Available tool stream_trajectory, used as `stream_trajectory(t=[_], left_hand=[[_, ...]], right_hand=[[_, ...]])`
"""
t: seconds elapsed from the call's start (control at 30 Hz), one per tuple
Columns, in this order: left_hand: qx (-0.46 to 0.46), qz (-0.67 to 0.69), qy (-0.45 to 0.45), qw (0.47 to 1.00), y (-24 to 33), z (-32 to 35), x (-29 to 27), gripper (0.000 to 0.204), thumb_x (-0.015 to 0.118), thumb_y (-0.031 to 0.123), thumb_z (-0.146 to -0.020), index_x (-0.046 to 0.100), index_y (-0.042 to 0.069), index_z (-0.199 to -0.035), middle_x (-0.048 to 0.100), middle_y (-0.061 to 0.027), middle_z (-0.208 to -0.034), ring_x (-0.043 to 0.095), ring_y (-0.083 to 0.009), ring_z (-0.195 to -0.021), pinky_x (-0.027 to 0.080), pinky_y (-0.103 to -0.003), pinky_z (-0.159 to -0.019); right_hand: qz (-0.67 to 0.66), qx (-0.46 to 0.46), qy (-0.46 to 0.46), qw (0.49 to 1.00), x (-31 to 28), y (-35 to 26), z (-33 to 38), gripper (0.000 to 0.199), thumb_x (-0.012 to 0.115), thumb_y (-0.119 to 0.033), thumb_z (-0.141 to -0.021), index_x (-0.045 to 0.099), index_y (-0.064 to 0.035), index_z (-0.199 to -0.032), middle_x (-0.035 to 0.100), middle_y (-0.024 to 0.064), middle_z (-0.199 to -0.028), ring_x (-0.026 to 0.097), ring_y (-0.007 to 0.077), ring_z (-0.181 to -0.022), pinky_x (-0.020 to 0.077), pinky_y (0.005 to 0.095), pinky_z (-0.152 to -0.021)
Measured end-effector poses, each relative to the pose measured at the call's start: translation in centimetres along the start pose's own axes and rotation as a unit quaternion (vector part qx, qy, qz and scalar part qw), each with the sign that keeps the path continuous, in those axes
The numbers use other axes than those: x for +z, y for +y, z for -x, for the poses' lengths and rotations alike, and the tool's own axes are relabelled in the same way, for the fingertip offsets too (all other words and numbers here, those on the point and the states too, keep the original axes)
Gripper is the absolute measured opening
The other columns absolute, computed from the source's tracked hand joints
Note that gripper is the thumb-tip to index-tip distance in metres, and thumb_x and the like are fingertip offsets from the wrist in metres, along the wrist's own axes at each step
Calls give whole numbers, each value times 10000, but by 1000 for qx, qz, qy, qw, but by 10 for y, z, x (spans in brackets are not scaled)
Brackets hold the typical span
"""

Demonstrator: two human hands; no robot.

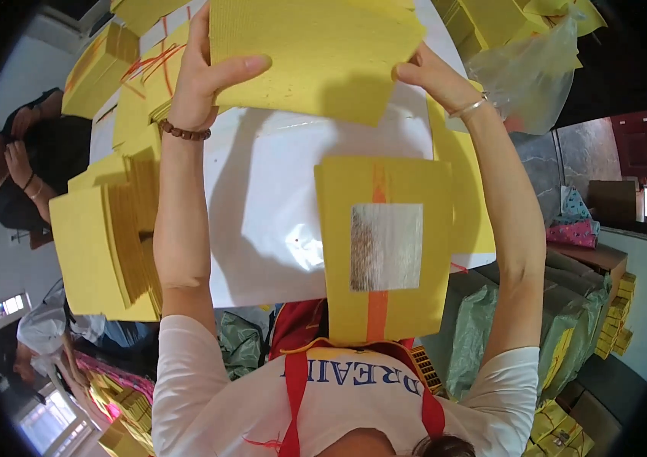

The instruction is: Folding and organizing stacks of yellow paper sheets with foil centers at a workbench.

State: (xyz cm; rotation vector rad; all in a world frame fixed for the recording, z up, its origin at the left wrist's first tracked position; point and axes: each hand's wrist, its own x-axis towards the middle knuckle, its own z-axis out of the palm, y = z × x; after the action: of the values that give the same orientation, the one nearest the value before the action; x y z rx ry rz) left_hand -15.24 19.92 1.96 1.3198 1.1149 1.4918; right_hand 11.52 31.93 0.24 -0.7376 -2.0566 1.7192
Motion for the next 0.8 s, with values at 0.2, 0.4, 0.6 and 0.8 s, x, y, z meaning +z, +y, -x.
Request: stream_trajectory(t=[0.2,0.4,0.6,0.8], left_hand=[[-37,71,-49,996,-72,-40,68,815,732,32,-652,290,45,-1336,520,-85,-1167,522,-195,-1062,432,-328,-905],[-70,-12,-133,989,-153,-27,93,1153,807,68,-623,-17,75,-1429,385,-111,-1340,382,-216,-1236,359,-340,-995],[-80,-56,-221,970,-167,-25,88,1003,809,85,-641,131,51,-1378,388,-135,-1323,387,-214,-1221,353,-357,-1005],[-84,-147,-229,959,-179,-16,84,928,822,115,-624,213,34,-1320,467,-119,-1236,434,-218,-1174,371,-351,-983]], right_hand=[[-170,-90,127,973,-41,42,51,928,666,-237,-742,76,-110,-1447,259,66,-1439,240,189,-1332,215,332,-1080],[140,-4,199,970,-21,129,77,1107,759,-61,-662,-19,-99,-1448,270,84,-1433,300,213,-1301,281,356,-1059],[-28,-19,287,957,-8,141,81,1149,785,27,-618,-13,-61,-1439,400,101,-1326,436,193,-1187,423,310,-951],[-7,45,227,973,-11,134,81,1016,803,-16,-615,162,-33,-1403,402,113,-1308,454,219,-1168,421,313,-947]])
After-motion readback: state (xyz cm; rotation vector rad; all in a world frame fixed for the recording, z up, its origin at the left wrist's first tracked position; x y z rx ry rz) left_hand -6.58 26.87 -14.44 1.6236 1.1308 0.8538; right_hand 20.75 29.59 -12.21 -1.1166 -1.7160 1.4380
